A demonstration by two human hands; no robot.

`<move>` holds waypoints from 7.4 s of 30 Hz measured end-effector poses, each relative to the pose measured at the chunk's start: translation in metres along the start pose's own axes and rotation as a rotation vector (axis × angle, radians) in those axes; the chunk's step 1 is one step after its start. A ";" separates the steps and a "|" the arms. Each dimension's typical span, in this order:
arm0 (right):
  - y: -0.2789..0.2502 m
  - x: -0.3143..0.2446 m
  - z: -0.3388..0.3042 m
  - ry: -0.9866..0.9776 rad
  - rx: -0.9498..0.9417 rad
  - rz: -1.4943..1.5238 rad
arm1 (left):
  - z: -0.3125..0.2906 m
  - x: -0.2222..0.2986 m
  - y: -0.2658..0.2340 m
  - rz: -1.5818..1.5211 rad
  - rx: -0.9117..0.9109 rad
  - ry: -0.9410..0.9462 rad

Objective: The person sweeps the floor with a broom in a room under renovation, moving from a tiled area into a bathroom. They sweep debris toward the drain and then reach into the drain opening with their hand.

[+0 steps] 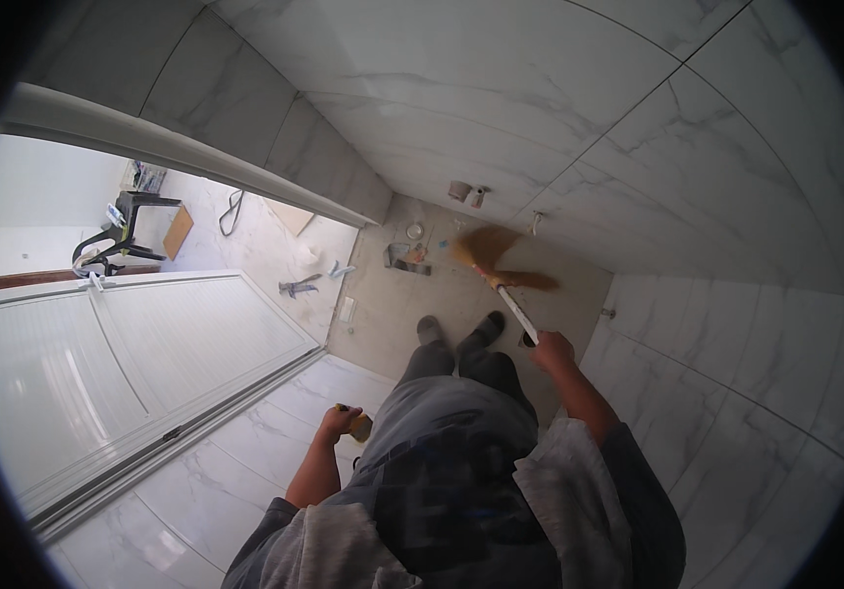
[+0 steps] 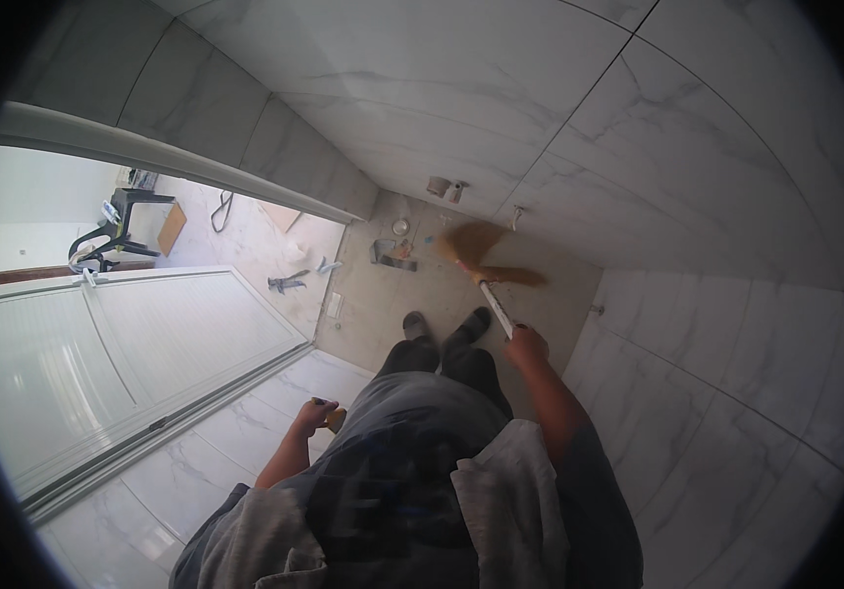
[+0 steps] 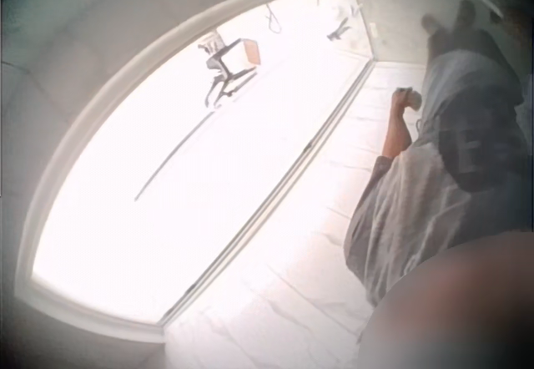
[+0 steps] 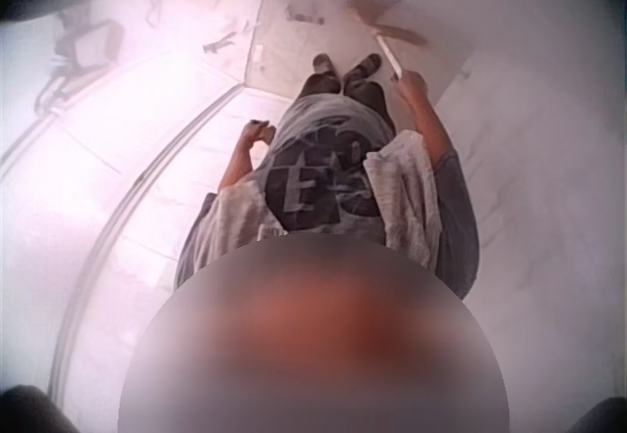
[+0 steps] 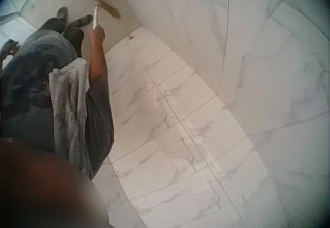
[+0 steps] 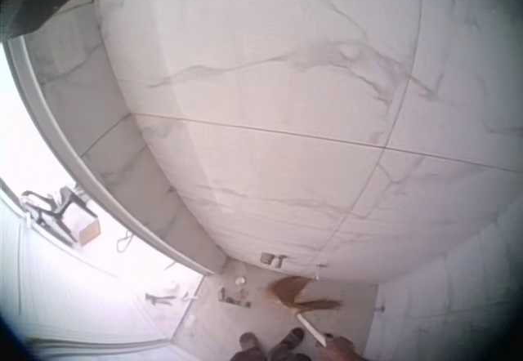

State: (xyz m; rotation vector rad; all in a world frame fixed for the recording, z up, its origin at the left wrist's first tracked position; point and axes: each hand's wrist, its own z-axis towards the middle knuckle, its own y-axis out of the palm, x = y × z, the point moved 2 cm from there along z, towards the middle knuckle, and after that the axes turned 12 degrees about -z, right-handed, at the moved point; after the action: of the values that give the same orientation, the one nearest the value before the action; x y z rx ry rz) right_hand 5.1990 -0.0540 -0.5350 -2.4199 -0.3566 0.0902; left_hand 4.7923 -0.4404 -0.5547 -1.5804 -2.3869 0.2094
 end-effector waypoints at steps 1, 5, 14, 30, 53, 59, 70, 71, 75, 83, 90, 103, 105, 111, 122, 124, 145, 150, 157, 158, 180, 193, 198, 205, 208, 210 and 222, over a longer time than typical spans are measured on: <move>-0.008 0.007 -0.021 -0.001 0.001 -0.007 | 0.005 0.005 0.003 0.015 -0.006 0.000; -0.042 0.049 -0.134 0.093 0.045 0.091 | 0.023 0.032 0.006 0.002 -0.012 0.090; -0.032 0.103 -0.182 0.191 -0.023 0.185 | 0.030 0.084 0.006 -0.091 -0.025 0.263; -0.021 -0.103 0.123 -0.026 0.009 0.142 | -0.044 -0.044 -0.024 -0.338 0.112 0.092; -0.067 -0.033 -0.140 -0.077 0.136 0.015 | 0.053 0.024 -0.053 -0.101 -0.077 0.108; -0.063 0.033 -0.244 0.270 0.034 0.290 | 0.077 0.048 -0.056 -0.062 -0.167 0.137; 0.148 0.052 -0.093 0.771 -0.098 0.851 | 0.057 0.079 -0.109 0.042 -0.102 0.149; 0.166 0.047 -0.074 0.782 -0.132 0.788 | 0.055 0.080 -0.117 0.042 -0.114 0.139; 0.200 -0.005 -0.026 0.517 -0.121 0.576 | 0.049 0.080 -0.142 0.046 -0.047 0.157; 0.134 -0.132 0.015 0.123 -0.111 0.452 | 0.049 0.085 -0.150 0.210 -0.057 0.110; 0.083 -0.173 -0.012 0.039 -0.105 0.401 | 0.065 0.099 -0.122 0.151 -0.069 0.157; -0.073 -0.002 -0.246 0.205 -0.001 0.234 | 0.086 0.053 -0.079 0.092 -0.213 0.089; -0.077 0.024 -0.256 0.323 -0.138 0.338 | 0.087 0.045 -0.074 0.082 -0.190 0.088; -0.014 0.062 -0.172 0.562 -0.148 0.478 | 0.066 0.042 -0.068 -0.015 -0.158 0.132; 0.091 -0.055 0.037 0.051 -0.055 0.152 | -0.034 0.007 -0.086 -0.161 0.039 0.217; 0.080 -0.082 0.036 -0.056 -0.054 0.159 | -0.044 -0.010 -0.074 -0.132 0.085 0.181; -0.095 0.200 -0.213 0.220 -0.211 0.522 | -0.067 -0.057 0.075 -0.223 0.056 0.103; -0.036 0.215 -0.105 0.447 -0.216 0.730 | -0.071 -0.064 0.075 -0.289 0.054 0.125; 0.016 0.101 0.124 0.307 -0.185 0.534 | -0.077 -0.089 0.075 -0.391 0.155 0.221; 0.011 0.073 0.137 0.191 -0.215 0.410 | -0.079 -0.095 0.077 -0.465 0.173 0.226; -0.076 -0.329 0.119 -0.376 -0.013 -0.390 | -0.034 -0.115 0.066 -0.396 0.188 0.215; -0.127 -0.246 0.020 -0.480 -0.044 -0.561 | -0.066 -0.120 0.102 -0.613 0.360 0.197; -0.192 -0.145 -0.020 -0.612 0.031 -0.741 | -0.079 -0.144 0.182 -0.851 0.487 0.197; -0.226 -0.057 -0.068 -0.312 -0.178 -0.724 | -0.073 -0.187 0.278 -1.001 0.534 0.000; -0.204 -0.045 -0.041 -0.307 -0.256 -0.765 | -0.069 -0.206 0.310 -1.067 0.545 -0.082; -0.171 -0.047 -0.006 -0.188 -0.297 -0.564 | -0.065 -0.218 0.328 -1.047 0.537 -0.133; 0.068 -0.289 0.094 -0.095 -0.527 -0.121 | -0.092 -0.258 0.359 -1.257 0.510 -0.293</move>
State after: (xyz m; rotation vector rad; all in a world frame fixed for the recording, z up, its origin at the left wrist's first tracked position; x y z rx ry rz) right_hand 4.9225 -0.1256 -0.6594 -2.9099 -0.6348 0.0627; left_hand 5.2306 -0.5383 -0.5996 0.2834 -2.7115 0.6980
